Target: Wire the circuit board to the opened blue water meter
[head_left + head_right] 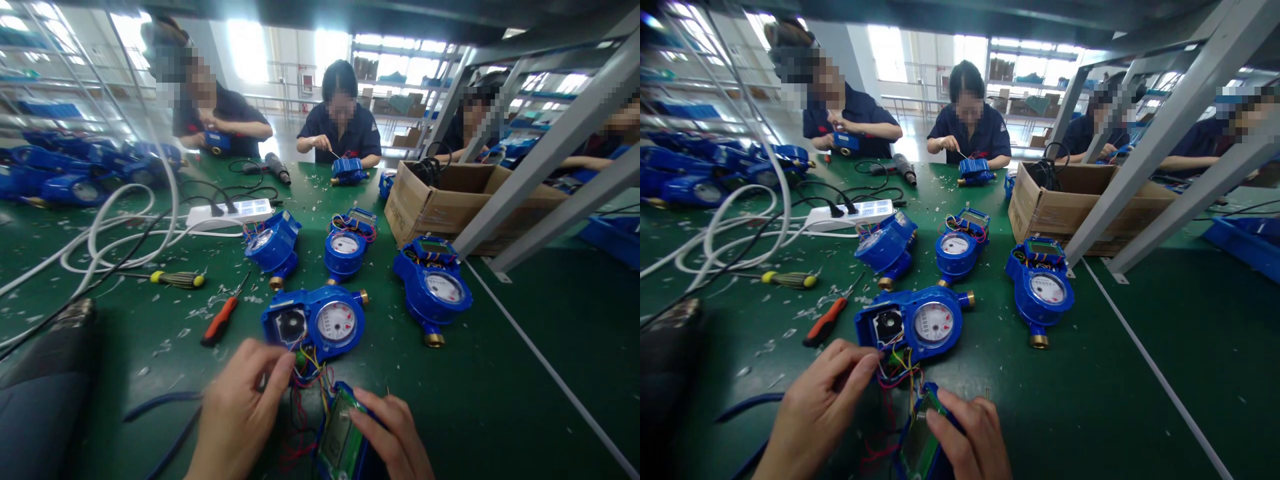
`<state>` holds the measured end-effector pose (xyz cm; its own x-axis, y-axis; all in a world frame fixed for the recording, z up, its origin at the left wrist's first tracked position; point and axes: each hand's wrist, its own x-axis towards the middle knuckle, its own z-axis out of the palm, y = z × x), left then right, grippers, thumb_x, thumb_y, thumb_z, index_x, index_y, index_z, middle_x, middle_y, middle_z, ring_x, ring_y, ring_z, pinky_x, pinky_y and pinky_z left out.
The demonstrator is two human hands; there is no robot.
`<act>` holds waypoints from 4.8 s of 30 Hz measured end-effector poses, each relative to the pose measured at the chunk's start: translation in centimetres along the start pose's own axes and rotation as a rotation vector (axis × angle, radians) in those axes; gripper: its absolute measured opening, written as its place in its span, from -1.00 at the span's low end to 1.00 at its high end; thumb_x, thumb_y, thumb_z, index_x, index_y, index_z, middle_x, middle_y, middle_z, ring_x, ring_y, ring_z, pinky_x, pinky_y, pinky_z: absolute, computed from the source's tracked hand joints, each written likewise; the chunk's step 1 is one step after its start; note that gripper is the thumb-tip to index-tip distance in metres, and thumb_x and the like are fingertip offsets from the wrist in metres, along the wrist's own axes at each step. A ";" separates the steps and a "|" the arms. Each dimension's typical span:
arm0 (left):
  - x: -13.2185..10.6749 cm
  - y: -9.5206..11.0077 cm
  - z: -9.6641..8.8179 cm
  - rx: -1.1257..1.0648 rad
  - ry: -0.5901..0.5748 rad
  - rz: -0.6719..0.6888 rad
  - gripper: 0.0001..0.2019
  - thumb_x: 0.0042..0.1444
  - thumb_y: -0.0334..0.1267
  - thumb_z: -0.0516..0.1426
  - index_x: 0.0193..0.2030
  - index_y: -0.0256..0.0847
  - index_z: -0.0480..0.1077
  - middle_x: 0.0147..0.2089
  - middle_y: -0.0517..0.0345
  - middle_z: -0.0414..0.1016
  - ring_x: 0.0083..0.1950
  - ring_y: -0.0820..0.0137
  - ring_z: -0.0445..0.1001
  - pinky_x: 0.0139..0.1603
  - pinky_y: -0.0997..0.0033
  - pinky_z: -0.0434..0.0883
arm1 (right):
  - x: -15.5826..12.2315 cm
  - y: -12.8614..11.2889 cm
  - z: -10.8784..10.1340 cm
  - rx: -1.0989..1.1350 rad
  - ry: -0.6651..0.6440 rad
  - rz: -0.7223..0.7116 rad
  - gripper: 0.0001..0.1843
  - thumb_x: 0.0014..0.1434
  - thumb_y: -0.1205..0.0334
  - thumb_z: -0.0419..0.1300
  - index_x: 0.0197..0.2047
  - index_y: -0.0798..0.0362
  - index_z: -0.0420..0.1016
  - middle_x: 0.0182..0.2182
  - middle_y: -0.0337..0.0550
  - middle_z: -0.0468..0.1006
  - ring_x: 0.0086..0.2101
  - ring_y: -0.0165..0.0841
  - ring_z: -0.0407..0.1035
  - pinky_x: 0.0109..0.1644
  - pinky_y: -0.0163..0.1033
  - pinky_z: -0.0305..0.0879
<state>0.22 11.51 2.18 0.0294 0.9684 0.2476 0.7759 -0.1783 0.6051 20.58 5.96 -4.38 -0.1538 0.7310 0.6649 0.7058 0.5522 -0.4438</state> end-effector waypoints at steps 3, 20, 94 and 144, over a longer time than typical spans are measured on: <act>0.1 0.5 0.5 0.081 0.044 0.004 -0.76 0.14 -0.05 0.03 -0.27 -0.14 0.39 -0.39 0.20 0.37 -0.45 0.43 0.39 -0.44 0.46 0.31 | 0.0 -0.2 0.2 -0.001 -0.038 -0.033 -0.70 0.28 0.25 -0.11 0.04 -0.08 0.26 -0.13 -0.05 0.54 -0.18 -0.24 0.45 -0.04 -0.07 0.23; -0.2 0.5 0.1 -0.524 -0.235 -0.354 -0.73 0.11 -0.02 0.04 -0.26 -0.17 0.38 -0.38 0.24 0.50 -0.38 0.42 0.47 -0.40 0.51 0.39 | 6.0 -1.7 -1.0 0.060 -0.094 -0.051 -0.79 0.15 0.16 0.10 -0.19 0.06 0.44 -0.35 -0.11 0.57 -0.37 -0.29 0.44 -0.29 -0.21 0.30; 0.0 0.2 2.5 0.022 0.090 0.285 -0.88 0.18 -0.37 0.00 -0.37 -0.21 0.31 -0.30 0.15 0.38 -0.36 0.49 0.39 -0.34 0.54 0.31 | 7.1 -1.5 0.7 0.122 -0.087 0.102 -0.87 0.12 0.40 0.15 -0.43 0.08 0.48 -0.59 -0.23 0.44 -0.53 -0.39 0.27 -0.43 -0.29 0.09; -1.0 2.2 2.0 -0.638 -0.192 -0.451 -0.71 0.05 -0.06 0.09 -0.26 -0.26 0.42 -0.57 0.27 0.38 -0.56 0.50 0.27 -0.55 0.59 0.20 | 9.6 -2.5 1.4 0.181 -0.221 0.224 -0.85 0.12 0.33 0.14 -0.25 0.02 0.52 -0.42 -0.17 0.51 -0.41 -0.33 0.39 -0.35 -0.28 0.32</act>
<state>3.14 10.47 1.80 -0.0477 0.9737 -0.2228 0.2307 0.2278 0.9460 16.37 12.19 2.28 -0.1691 0.8999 0.4019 0.6078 0.4162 -0.6763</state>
